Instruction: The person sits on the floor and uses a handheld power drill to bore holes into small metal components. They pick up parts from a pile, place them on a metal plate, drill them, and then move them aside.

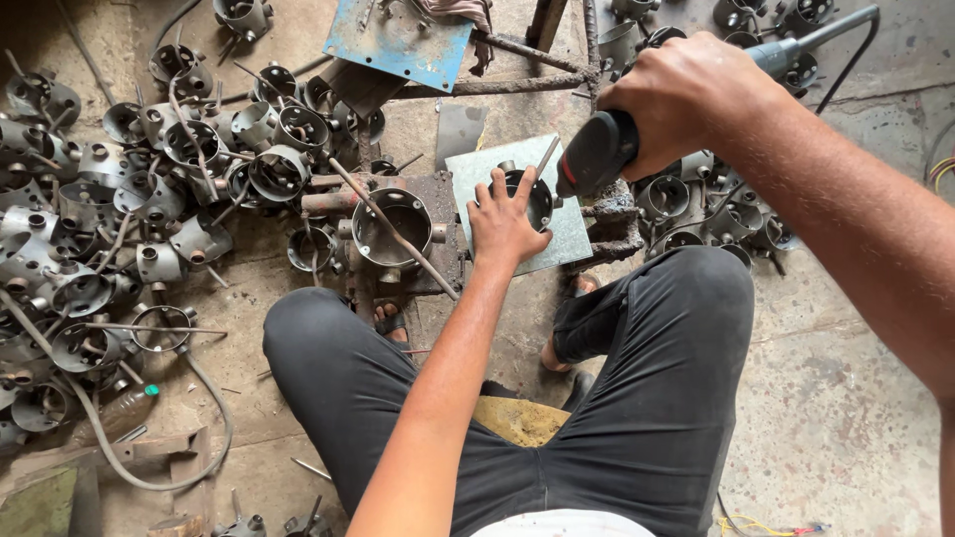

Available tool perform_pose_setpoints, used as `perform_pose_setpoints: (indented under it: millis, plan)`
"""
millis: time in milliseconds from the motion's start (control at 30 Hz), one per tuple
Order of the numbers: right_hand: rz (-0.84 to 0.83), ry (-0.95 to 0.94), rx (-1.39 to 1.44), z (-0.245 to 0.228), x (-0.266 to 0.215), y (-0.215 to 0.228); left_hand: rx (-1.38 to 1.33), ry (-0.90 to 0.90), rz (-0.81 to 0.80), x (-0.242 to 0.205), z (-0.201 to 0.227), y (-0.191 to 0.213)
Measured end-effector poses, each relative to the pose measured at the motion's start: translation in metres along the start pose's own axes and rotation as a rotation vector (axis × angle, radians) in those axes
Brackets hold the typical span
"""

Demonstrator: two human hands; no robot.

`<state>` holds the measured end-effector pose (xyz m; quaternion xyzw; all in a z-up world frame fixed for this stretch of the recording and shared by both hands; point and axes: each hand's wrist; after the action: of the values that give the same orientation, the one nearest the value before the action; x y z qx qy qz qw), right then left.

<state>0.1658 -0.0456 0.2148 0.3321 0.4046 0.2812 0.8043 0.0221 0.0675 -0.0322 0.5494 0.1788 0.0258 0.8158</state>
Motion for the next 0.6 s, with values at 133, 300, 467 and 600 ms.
perform_pose_setpoints:
  millis: [133, 300, 467, 600]
  plan:
    - [0.005, -0.003, -0.017, -0.0009, 0.0008, 0.0024, 0.008, -0.002, 0.032, 0.0003, -0.0001, 0.0011]
    - [0.022, -0.02, -0.018, -0.002, -0.0004, 0.0036, 0.009, -0.003, 0.025, 0.0009, -0.0002, 0.0013]
    - [0.042, 0.0, -0.047, -0.0018, 0.0013, 0.0047, 0.005, -0.01, 0.054, -0.0013, 0.0003, 0.0043]
    - [0.038, 0.003, -0.066, -0.0032, 0.0018, 0.0054, 0.009, -0.008, 0.046, -0.0007, 0.0006, 0.0073]
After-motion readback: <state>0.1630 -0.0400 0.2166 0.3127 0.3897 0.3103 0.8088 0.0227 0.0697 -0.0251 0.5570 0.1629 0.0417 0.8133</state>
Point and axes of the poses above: each hand's wrist, its own x-axis towards the middle knuckle, its own y-axis out of the back of the hand, z = x × y, and after that the axes turned 4 degrees about -x, right-handed
